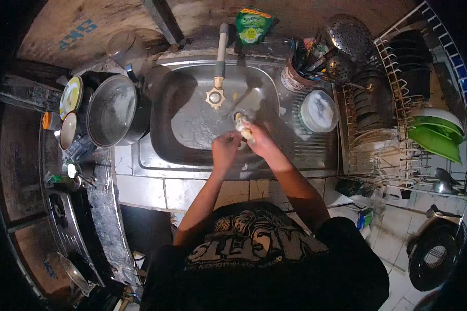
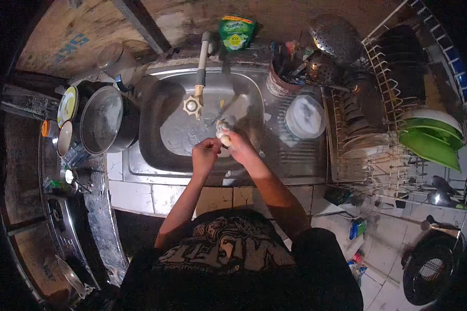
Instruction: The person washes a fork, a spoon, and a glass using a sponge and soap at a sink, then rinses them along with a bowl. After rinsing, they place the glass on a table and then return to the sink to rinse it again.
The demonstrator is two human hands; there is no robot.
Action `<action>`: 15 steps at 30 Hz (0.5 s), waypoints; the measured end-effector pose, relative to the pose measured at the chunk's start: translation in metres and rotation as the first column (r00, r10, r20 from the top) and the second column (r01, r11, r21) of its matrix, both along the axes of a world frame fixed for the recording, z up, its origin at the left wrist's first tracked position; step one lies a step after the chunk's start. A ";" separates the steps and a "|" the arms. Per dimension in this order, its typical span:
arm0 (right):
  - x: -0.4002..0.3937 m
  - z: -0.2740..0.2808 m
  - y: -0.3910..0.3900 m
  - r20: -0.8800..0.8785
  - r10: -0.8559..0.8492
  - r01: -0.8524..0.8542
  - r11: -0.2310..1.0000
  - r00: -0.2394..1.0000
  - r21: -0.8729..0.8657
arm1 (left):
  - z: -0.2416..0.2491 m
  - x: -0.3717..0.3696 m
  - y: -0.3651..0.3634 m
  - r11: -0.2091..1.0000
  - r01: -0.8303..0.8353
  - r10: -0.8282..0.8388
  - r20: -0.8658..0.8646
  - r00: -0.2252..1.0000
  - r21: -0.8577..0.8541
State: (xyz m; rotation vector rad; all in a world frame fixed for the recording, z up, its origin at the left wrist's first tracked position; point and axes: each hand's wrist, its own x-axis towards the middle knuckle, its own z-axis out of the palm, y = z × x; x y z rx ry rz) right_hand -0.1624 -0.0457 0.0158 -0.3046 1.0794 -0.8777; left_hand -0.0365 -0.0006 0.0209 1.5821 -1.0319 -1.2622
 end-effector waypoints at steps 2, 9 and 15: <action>-0.003 -0.013 -0.006 -0.122 0.030 -0.038 0.997 0.992 -0.066 | 0.000 0.003 0.000 0.997 0.033 -0.028 -0.067 0.997 0.065; -0.055 -0.046 -0.045 -0.636 0.415 -0.682 0.688 0.650 -0.248 | 0.015 -0.001 -0.031 0.925 0.134 0.118 -0.606 0.786 0.355; -0.080 -0.056 -0.051 -0.744 0.517 -0.871 0.458 0.423 -0.176 | -0.028 -0.021 -0.064 0.944 0.028 0.253 -0.778 0.576 0.328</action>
